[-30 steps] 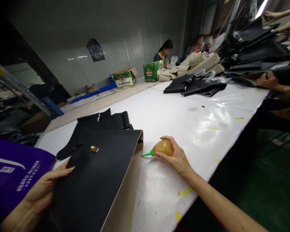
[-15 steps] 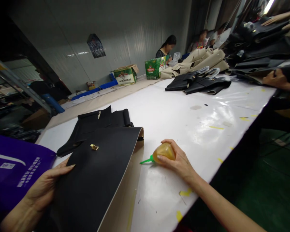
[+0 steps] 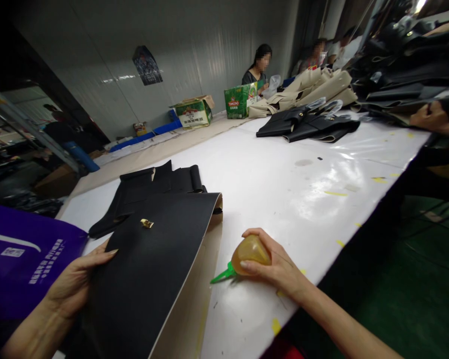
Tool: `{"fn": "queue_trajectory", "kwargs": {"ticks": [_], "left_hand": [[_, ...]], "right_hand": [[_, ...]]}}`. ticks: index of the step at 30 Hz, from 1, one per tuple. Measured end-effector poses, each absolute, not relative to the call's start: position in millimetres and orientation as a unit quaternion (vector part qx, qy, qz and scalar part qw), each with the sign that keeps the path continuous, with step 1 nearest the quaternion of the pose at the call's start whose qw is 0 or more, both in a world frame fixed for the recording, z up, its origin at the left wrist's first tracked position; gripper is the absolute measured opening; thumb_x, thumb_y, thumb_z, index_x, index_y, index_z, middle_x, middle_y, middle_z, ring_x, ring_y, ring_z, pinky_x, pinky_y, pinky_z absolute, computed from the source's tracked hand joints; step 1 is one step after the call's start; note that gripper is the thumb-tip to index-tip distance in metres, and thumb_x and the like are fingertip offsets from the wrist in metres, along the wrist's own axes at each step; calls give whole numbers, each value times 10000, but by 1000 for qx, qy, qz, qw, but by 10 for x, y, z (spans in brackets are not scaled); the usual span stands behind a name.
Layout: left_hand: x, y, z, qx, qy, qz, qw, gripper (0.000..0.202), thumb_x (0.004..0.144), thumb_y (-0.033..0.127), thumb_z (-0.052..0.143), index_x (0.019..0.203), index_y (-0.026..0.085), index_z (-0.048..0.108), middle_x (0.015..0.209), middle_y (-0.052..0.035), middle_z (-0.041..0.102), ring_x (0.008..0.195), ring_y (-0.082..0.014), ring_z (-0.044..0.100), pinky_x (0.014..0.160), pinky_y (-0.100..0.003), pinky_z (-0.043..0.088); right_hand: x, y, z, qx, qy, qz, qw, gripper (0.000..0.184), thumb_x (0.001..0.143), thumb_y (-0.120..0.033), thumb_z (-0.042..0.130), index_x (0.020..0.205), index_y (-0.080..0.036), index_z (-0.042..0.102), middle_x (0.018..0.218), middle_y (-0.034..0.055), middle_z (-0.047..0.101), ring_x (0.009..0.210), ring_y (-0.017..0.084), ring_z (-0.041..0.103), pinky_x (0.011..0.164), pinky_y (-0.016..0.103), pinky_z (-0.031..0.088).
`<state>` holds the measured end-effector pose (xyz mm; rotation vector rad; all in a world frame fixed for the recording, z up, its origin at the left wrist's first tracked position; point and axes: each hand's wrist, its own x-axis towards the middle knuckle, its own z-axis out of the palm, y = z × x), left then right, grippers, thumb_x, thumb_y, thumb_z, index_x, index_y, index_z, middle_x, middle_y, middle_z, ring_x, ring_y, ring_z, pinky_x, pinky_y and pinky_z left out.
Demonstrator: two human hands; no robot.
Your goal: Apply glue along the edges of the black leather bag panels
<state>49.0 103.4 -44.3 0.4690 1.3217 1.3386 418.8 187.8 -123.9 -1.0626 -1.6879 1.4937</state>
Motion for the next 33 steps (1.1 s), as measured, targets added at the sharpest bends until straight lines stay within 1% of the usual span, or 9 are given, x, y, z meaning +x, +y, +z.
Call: {"fn": "queue_trajectory", "kwargs": {"ticks": [3, 7, 9, 12, 16, 21, 26, 31, 33], "left_hand": [[501, 1031, -440, 195, 563, 568, 568, 709, 669, -54, 647, 1337, 166, 557, 901, -135, 751, 743, -291, 728, 672, -365, 614], [513, 1037, -434, 178, 568, 571, 565, 713, 654, -52, 642, 1329, 165, 566, 874, -122, 754, 711, -290, 727, 653, -360, 617], [522, 1043, -429, 173, 568, 575, 564, 709, 653, -52, 636, 1327, 159, 568, 860, -118, 754, 700, -287, 727, 649, -355, 617], [533, 1047, -420, 179, 561, 577, 566, 734, 652, -49, 646, 1345, 175, 552, 886, -113, 755, 720, -287, 728, 659, -356, 617], [525, 1042, -422, 188, 563, 572, 566, 738, 659, -52, 640, 1357, 166, 540, 876, -123, 755, 710, -288, 728, 650, -358, 618], [510, 1031, -437, 190, 564, 568, 569, 727, 674, -44, 628, 1364, 165, 534, 941, -141, 751, 761, -297, 728, 691, -378, 616], [512, 1041, -450, 185, 565, 572, 566, 703, 654, -56, 625, 1326, 144, 567, 926, -149, 752, 748, -298, 728, 677, -374, 618], [519, 1051, -444, 178, 560, 575, 569, 705, 661, -60, 620, 1329, 161, 569, 901, -141, 754, 725, -283, 729, 660, -354, 616], [516, 1054, -446, 175, 565, 573, 567, 706, 662, -59, 624, 1332, 153, 565, 894, -148, 752, 720, -289, 727, 662, -368, 616]], "right_hand": [[4195, 1858, -1246, -425, -635, 549, 337, 497, 797, -463, 714, 1168, -287, 435, 886, -16, 600, 787, 201, 581, 699, 296, 471], [4206, 1808, -1262, -389, -649, 579, 305, 494, 786, -463, 722, 1158, -280, 455, 937, -4, 593, 779, 201, 581, 686, 300, 470], [4210, 1779, -1277, -397, -648, 569, 313, 493, 784, -458, 722, 1159, -280, 455, 942, -5, 589, 793, 203, 582, 700, 302, 467], [4208, 1744, -1302, -417, -636, 557, 333, 506, 779, -452, 724, 1164, -282, 444, 917, -12, 583, 804, 205, 582, 719, 306, 466], [4197, 1749, -1310, -387, -631, 599, 305, 516, 771, -462, 721, 1160, -274, 440, 913, -2, 580, 765, 204, 576, 668, 312, 467], [4199, 1773, -1290, -434, -631, 549, 335, 519, 784, -464, 706, 1171, -280, 413, 909, 3, 579, 806, 224, 585, 720, 339, 479], [4185, 1670, -1307, -385, -632, 609, 286, 510, 757, -460, 734, 1148, -284, 457, 942, -3, 581, 769, 202, 575, 679, 311, 467], [4208, 1740, -1331, -433, -628, 550, 339, 512, 789, -453, 717, 1177, -291, 425, 909, -15, 580, 810, 206, 578, 726, 309, 470], [4217, 1769, -1329, -418, -635, 561, 327, 509, 791, -453, 715, 1176, -288, 425, 938, -7, 581, 811, 208, 580, 716, 309, 473]]}}
